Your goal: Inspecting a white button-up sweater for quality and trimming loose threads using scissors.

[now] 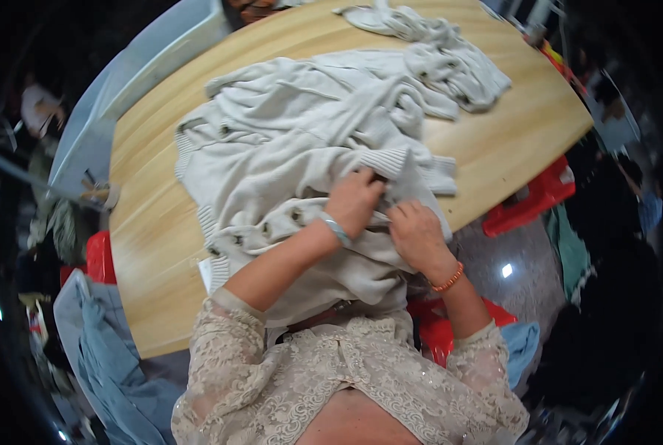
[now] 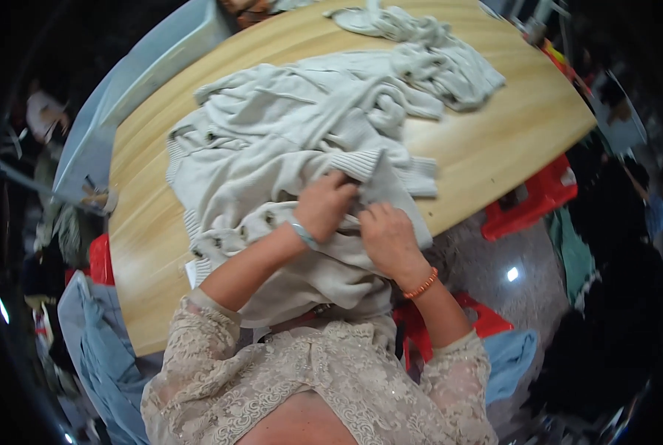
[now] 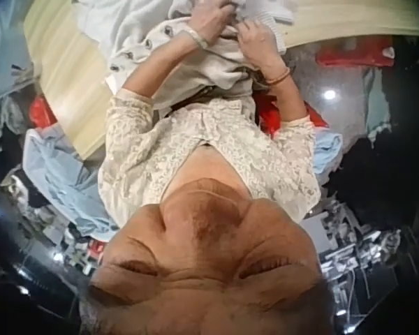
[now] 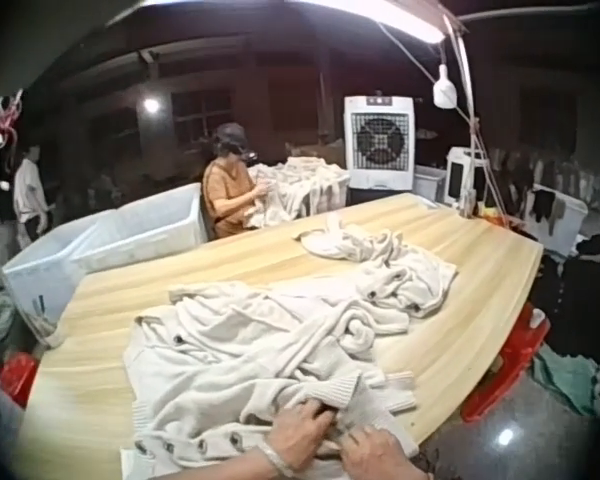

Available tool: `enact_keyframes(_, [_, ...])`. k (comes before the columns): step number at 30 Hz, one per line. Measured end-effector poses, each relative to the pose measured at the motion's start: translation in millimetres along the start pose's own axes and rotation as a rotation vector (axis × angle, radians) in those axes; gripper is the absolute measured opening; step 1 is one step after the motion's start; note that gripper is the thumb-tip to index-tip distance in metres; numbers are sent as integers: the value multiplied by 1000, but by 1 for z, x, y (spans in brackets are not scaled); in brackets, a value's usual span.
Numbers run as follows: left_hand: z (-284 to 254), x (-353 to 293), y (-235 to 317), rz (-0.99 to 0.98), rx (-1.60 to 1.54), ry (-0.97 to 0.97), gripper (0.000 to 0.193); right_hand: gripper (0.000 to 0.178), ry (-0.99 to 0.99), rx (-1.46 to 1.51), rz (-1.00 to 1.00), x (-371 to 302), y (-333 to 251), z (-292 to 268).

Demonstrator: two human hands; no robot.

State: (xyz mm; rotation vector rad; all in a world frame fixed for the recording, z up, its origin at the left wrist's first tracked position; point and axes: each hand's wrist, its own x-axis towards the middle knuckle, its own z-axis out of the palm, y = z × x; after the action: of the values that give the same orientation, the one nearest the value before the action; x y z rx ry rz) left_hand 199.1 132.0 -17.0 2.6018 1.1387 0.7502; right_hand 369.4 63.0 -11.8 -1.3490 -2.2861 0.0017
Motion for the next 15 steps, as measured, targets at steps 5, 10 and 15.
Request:
enact_keyframes(5, [7,-8,3,288,102,56,11,8,-19,64,5,6,3,0])
enact_keyframes(10, [13,-6,0,102,220,48,11,15,-63,87,35,8,-1,-5])
enact_keyframes(15, [18,3,4,-203,-121,91,11,19,-52,73,43,12,-5,-9])
